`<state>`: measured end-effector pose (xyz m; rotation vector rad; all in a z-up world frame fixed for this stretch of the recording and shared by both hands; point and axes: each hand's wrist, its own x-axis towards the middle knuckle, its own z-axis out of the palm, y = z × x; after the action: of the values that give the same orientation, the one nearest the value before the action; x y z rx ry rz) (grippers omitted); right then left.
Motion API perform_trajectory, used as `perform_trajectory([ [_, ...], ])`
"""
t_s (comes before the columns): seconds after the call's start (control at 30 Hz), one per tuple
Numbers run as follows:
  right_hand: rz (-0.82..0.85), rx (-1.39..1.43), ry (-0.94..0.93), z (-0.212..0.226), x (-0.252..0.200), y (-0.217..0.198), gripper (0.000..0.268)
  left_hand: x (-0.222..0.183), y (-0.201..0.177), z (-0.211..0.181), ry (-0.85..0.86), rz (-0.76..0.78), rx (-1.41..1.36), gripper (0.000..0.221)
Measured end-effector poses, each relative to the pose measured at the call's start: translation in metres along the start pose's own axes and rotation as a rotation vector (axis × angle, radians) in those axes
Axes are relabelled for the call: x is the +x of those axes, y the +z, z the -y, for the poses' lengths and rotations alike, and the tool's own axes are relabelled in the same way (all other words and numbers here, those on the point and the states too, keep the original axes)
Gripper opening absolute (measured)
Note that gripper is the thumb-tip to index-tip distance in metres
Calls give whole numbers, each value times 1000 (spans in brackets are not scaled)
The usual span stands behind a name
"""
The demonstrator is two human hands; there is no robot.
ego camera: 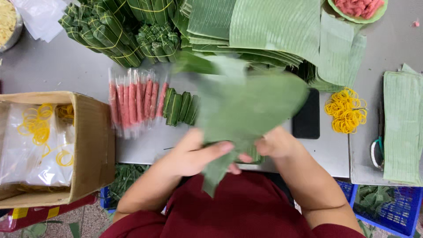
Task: The person wraps pink meat sausages in banana leaves and secures them with rubber bands.
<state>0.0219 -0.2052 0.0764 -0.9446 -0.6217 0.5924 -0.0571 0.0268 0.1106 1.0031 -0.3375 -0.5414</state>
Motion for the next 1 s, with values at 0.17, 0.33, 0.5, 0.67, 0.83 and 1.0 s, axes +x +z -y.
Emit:
perform_trajectory([
  [0.17, -712, -569, 83, 20, -12, 17, 52, 33, -21, 77, -275, -191, -355, 38],
  [0.33, 257, -1463, -283, 36, 1, 32, 64, 37, -40, 104, -188, -400, -908, 49],
  [0.5, 202, -1184, -279, 26, -16, 19, 65, 32, -31, 108, -121, -229, -161, 31],
  [0.67, 112, -1820, 68, -7, -35, -13, 27, 22, -18, 85, 8, -35, 658, 27],
  [0.83, -158, -1315, -50, -14, -37, -7, 15, 8, -16, 57, -272, -27, 1058, 30],
  [1.0, -357, -1023, -97, -11, -36, 18, 20, 1, -54, 30, 88, -391, 1046, 26],
])
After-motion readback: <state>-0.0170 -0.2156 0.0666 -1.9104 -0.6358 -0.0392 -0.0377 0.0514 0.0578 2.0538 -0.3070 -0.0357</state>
